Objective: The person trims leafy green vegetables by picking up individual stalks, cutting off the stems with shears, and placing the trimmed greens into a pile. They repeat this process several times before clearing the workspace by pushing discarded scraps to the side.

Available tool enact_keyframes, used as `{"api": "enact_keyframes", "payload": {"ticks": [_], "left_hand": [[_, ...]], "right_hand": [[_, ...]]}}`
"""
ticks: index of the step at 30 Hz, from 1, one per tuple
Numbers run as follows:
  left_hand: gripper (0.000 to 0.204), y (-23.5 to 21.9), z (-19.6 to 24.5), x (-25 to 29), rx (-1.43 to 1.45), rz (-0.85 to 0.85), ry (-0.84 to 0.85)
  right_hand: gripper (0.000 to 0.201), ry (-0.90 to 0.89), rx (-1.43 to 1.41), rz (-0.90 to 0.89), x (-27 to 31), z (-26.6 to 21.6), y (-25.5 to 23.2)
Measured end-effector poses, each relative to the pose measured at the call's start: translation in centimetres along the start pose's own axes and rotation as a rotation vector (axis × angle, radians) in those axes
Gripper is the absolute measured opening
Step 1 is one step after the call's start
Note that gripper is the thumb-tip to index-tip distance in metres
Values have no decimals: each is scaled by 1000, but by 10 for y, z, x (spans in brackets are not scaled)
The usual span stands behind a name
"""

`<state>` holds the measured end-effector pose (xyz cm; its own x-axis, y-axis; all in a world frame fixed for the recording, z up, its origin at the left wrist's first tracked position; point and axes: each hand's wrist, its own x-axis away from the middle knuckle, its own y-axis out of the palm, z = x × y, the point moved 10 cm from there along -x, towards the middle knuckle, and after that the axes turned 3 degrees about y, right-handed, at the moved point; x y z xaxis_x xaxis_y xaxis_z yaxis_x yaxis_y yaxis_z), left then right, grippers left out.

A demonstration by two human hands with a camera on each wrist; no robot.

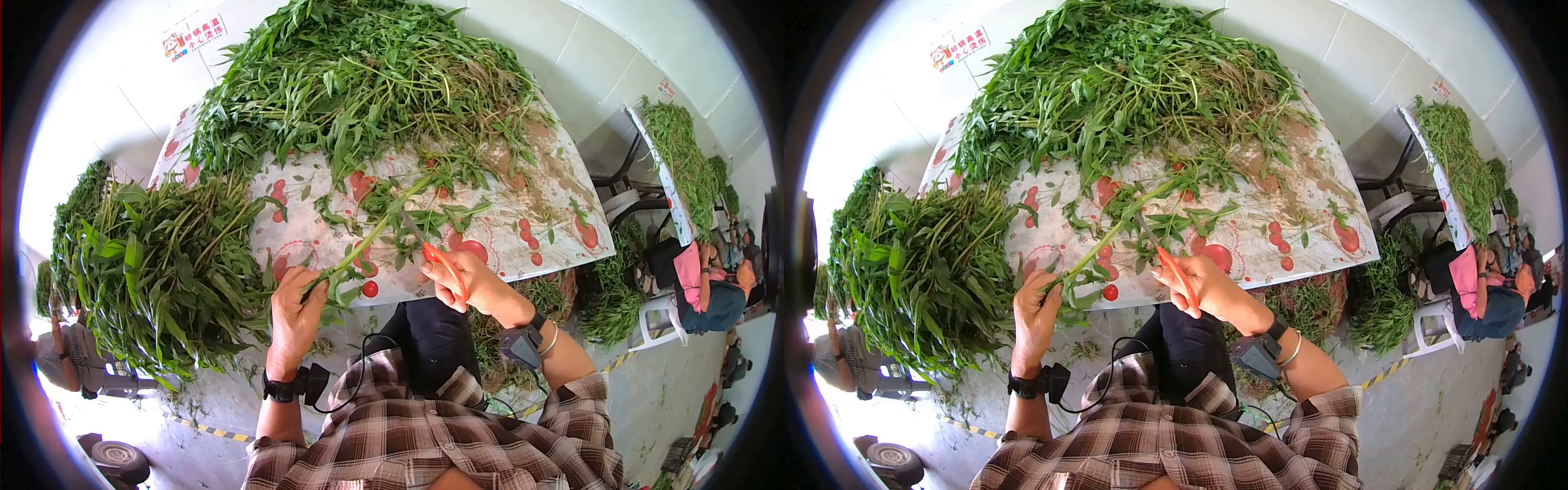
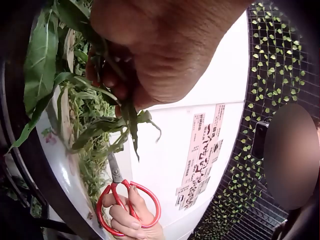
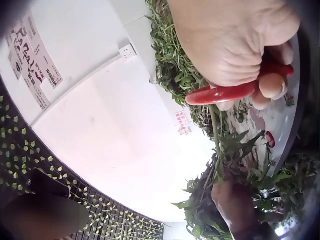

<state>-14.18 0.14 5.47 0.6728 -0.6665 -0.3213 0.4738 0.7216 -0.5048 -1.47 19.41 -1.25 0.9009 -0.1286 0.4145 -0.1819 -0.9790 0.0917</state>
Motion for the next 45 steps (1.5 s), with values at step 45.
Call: {"api": "enact_keyframes", "payload": {"ticks": [45], "left_hand": [[40,72,12,-22,-313,-58,171]], "right_hand": [[46,-35,-300,-14,19,38,27]]}}
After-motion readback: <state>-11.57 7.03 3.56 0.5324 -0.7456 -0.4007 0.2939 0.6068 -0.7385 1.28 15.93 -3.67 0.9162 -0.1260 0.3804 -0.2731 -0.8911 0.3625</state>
